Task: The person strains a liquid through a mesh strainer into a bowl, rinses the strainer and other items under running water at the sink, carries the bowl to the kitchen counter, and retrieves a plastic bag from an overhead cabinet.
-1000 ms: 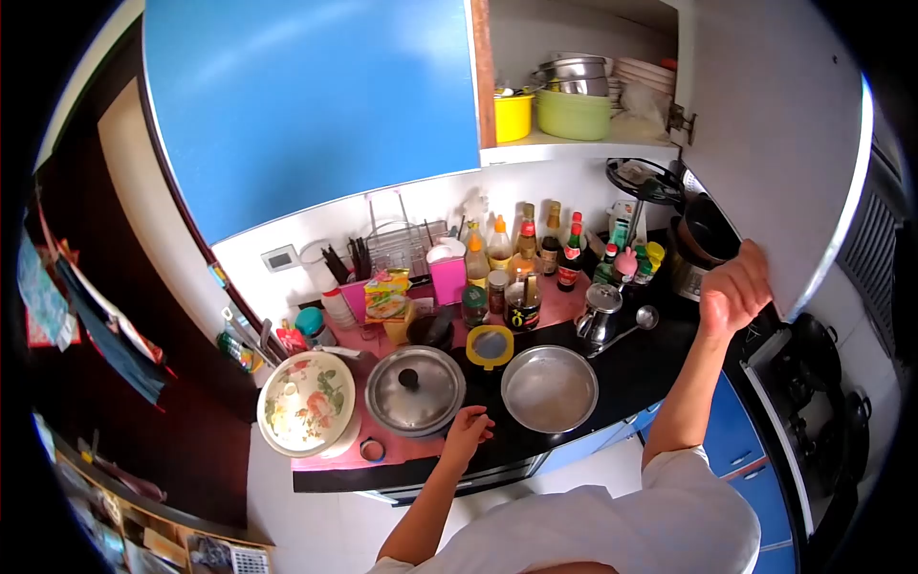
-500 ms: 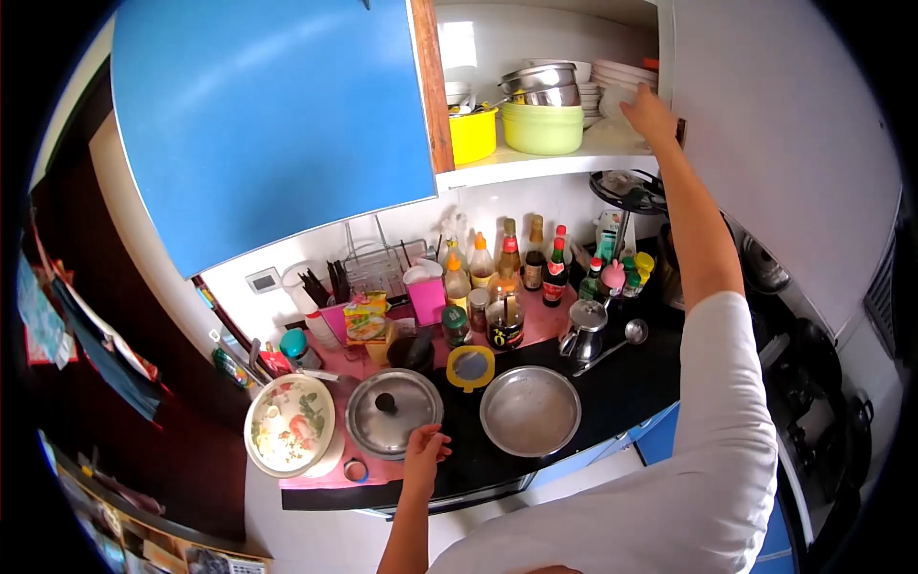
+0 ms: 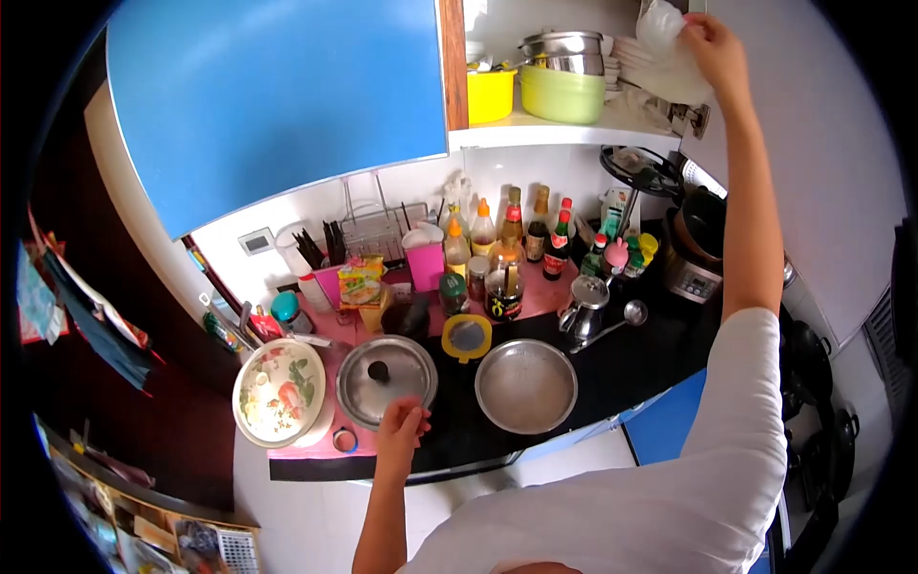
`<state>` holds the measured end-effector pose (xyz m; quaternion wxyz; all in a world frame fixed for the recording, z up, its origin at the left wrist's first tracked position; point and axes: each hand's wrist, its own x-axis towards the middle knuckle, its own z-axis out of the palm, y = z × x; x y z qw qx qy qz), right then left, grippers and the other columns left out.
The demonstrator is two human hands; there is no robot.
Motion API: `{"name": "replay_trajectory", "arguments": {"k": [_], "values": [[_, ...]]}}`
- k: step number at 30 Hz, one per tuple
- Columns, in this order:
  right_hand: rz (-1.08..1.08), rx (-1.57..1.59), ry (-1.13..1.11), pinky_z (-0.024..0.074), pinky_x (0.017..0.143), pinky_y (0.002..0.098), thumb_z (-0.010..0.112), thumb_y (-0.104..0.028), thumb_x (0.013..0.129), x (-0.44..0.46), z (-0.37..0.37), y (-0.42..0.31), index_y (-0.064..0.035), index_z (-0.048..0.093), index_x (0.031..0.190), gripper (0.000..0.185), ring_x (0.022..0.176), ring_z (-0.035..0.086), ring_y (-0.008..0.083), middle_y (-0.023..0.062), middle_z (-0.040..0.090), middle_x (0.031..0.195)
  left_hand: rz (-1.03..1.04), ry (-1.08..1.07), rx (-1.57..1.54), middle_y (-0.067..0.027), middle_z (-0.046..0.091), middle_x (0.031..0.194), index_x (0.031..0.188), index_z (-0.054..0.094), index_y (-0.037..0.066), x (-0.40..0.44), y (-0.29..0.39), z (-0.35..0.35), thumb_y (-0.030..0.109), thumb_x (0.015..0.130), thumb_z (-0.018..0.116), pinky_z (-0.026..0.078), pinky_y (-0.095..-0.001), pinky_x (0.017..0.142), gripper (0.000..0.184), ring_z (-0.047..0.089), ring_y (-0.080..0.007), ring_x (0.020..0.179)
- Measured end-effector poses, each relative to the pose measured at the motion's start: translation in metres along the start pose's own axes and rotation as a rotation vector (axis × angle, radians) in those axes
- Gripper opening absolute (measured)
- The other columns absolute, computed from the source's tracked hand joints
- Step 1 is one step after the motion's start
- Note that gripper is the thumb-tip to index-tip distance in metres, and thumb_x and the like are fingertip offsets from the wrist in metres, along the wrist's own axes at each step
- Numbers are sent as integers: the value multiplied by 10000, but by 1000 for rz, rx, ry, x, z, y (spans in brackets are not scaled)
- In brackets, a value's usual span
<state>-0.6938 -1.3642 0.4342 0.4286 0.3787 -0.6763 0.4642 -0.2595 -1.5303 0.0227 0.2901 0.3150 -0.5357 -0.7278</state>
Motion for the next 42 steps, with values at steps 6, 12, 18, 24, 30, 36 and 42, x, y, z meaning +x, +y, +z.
{"name": "replay_trajectory", "arguments": {"k": [6,12,18,24,30,36,42], "values": [[192,373,-321,345,515,163,507,-57,788,-206,-7,-116,-46,580,866,108,593,404,9,-68,463,632,423,-283,79,-7,512,868,1086,480,81,-6,71,43,85,820,567,404,-172,572,279,491,-70,703],[575,917,-804,245,459,160,541,34,752,-396,58,-167,-82,534,893,183,543,328,-7,-83,391,625,675,-167,345,-104,450,1063,1106,390,12,-5,65,50,92,701,696,385,-278,838,515,452,-172,978],[638,1071,-869,257,484,166,524,42,779,-406,69,-185,-66,440,948,218,544,343,10,-57,392,623,381,8,232,5,527,747,942,486,20,0,41,-5,83,804,561,377,-175,573,170,471,-39,654],[656,1120,-836,266,507,154,511,50,778,-413,74,-182,-50,456,957,212,556,348,8,-58,407,647,229,305,-210,34,478,724,942,499,56,-5,64,-41,139,851,473,337,-177,526,126,405,-38,596],[625,1072,-948,280,520,149,516,15,785,-416,80,-173,-42,512,894,123,578,389,4,-59,442,648,328,265,-159,11,509,761,953,490,56,-21,90,-35,84,859,456,361,-189,524,104,456,-35,642],[672,1122,-1053,337,541,170,518,9,771,-400,80,-158,-33,536,862,102,614,450,32,-27,502,672,404,152,514,6,520,801,934,510,46,-55,126,-60,10,804,554,364,-173,549,142,446,-28,643],[144,738,-1118,392,548,199,568,-99,787,-409,67,-188,-63,553,948,166,663,492,83,30,539,806,56,-107,158,-17,523,985,1101,502,37,-76,121,-39,245,844,528,410,-181,678,332,489,-79,830]]}}
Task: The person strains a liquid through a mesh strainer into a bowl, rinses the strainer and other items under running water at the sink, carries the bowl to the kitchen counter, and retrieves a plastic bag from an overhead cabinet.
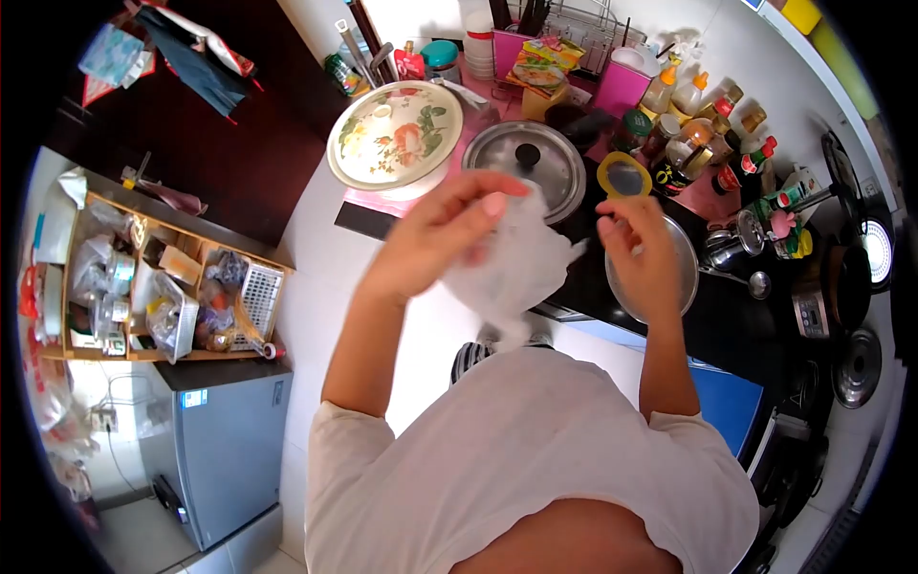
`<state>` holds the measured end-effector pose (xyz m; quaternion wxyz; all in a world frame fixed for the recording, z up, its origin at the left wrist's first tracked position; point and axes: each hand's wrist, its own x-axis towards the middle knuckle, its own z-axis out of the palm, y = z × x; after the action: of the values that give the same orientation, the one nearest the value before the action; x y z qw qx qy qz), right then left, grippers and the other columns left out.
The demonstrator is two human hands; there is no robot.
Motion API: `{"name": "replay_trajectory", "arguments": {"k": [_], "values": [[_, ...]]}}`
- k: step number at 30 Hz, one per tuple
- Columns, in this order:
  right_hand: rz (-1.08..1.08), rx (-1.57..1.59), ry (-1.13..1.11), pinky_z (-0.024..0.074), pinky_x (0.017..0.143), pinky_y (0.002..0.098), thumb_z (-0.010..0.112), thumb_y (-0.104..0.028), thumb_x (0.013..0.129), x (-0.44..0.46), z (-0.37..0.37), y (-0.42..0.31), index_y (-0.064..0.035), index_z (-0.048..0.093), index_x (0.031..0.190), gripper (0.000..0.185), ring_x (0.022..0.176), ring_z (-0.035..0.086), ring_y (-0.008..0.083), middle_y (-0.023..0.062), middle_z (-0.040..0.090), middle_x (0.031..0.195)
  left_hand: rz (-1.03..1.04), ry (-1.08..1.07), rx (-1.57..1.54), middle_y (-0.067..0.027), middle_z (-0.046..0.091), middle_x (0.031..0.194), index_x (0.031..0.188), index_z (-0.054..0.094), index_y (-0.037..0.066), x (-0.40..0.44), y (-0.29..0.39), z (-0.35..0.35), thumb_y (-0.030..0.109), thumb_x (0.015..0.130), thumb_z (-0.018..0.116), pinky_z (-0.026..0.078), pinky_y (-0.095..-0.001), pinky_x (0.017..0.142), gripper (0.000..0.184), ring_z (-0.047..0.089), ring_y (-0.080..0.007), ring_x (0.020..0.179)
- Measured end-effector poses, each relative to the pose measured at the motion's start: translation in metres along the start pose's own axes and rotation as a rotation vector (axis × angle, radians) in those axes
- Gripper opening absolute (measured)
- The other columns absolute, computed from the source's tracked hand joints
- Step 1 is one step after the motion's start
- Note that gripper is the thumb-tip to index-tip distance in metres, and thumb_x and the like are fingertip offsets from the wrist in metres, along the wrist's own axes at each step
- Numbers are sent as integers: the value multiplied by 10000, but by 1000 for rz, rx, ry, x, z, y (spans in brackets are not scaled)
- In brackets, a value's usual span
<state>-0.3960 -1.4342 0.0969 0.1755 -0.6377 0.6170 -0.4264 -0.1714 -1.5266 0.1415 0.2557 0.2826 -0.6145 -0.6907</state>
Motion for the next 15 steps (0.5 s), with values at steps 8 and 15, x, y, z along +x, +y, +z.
{"name": "replay_trajectory", "arguments": {"k": [8,15], "values": [[564,1200,-159,492,676,289,509,-99,829,-12,51,8,-41,474,923,115,742,564,138,63,564,832,-57,179,-75,-48,511,858,1203,402,94,-20,-33,6,27,696,619,421,-222,678,555,518,-116,794],[747,1586,-558,445,838,364,503,-198,808,-33,53,56,-63,449,880,162,779,539,175,40,506,788,-441,181,906,-171,558,1006,1201,415,77,-30,-120,-32,161,718,617,434,-344,792,530,564,-275,908]]}}
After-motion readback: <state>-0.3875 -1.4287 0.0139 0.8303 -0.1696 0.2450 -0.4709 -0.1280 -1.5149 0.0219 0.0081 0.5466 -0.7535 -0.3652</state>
